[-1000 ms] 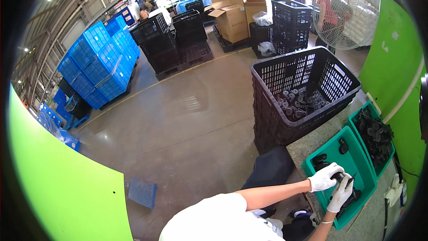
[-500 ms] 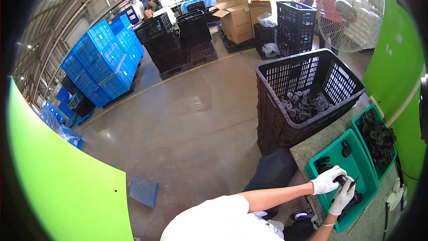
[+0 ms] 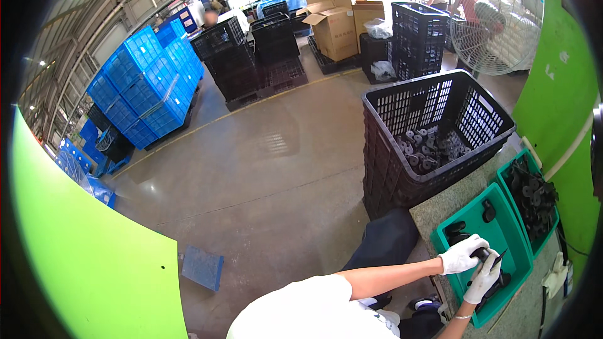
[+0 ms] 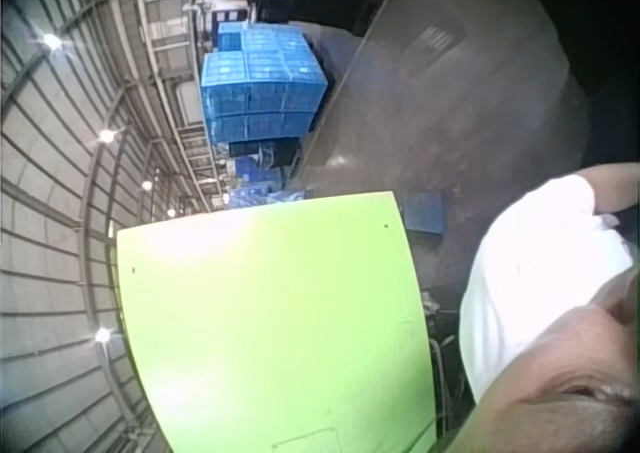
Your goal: The recorder is inspecting and cleaning black plastic molded parts at a workstation.
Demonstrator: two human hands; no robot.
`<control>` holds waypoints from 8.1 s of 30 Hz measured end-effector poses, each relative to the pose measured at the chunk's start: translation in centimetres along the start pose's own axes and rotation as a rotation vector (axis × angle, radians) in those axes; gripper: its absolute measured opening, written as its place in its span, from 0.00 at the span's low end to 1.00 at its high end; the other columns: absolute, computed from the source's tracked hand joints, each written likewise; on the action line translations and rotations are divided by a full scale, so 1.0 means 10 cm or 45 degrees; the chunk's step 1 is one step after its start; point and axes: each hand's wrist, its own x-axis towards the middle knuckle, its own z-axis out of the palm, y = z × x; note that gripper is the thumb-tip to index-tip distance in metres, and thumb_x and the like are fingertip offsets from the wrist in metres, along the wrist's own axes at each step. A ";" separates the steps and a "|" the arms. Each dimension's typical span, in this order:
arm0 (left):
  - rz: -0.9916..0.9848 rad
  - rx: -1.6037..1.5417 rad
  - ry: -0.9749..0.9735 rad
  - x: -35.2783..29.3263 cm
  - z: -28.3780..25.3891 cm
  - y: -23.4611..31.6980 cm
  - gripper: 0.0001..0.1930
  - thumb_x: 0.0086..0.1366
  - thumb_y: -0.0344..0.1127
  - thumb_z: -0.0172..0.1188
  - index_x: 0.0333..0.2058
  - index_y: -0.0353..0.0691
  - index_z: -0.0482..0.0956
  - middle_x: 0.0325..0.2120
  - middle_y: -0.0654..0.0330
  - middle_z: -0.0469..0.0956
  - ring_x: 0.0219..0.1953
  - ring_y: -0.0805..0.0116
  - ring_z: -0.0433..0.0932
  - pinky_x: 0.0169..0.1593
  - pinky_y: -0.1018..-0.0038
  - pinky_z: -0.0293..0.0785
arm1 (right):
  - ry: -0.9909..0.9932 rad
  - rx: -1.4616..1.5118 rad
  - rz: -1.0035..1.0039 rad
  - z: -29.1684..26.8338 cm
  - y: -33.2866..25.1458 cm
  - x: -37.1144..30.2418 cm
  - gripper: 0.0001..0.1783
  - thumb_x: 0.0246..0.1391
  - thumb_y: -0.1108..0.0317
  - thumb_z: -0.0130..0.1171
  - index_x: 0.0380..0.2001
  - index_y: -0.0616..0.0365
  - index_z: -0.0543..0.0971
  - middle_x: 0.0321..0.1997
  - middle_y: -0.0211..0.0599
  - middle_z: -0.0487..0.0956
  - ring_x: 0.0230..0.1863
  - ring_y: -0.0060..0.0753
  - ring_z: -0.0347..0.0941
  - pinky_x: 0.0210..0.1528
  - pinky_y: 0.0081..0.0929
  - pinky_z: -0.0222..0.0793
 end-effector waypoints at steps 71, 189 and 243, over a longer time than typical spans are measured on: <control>-0.366 -0.461 0.262 -0.01 -0.08 0.43 0.16 0.55 0.20 0.63 0.44 0.35 0.74 0.41 0.64 0.69 0.40 0.76 0.70 0.44 0.80 0.71 | 0.062 -0.920 -0.259 -0.32 -0.66 -0.09 0.13 0.58 0.56 0.54 0.31 0.53 0.75 0.20 0.45 0.76 0.25 0.51 0.75 0.25 0.45 0.67; -0.375 -0.544 -0.043 -0.07 -0.02 0.37 0.13 0.57 0.23 0.62 0.42 0.35 0.74 0.35 0.64 0.67 0.36 0.78 0.69 0.40 0.80 0.70 | -0.140 -0.934 -0.370 -0.36 -0.70 -0.41 0.13 0.59 0.55 0.54 0.26 0.49 0.73 0.14 0.40 0.72 0.18 0.46 0.72 0.18 0.41 0.64; 0.364 0.343 0.295 -0.34 -0.07 0.51 0.26 0.45 0.23 0.70 0.46 0.37 0.76 0.43 0.52 0.72 0.39 0.57 0.76 0.39 0.70 0.76 | -0.017 0.283 0.230 -0.05 -0.86 -0.45 0.11 0.54 0.68 0.62 0.38 0.61 0.76 0.28 0.21 0.72 0.25 0.10 0.62 0.25 0.13 0.58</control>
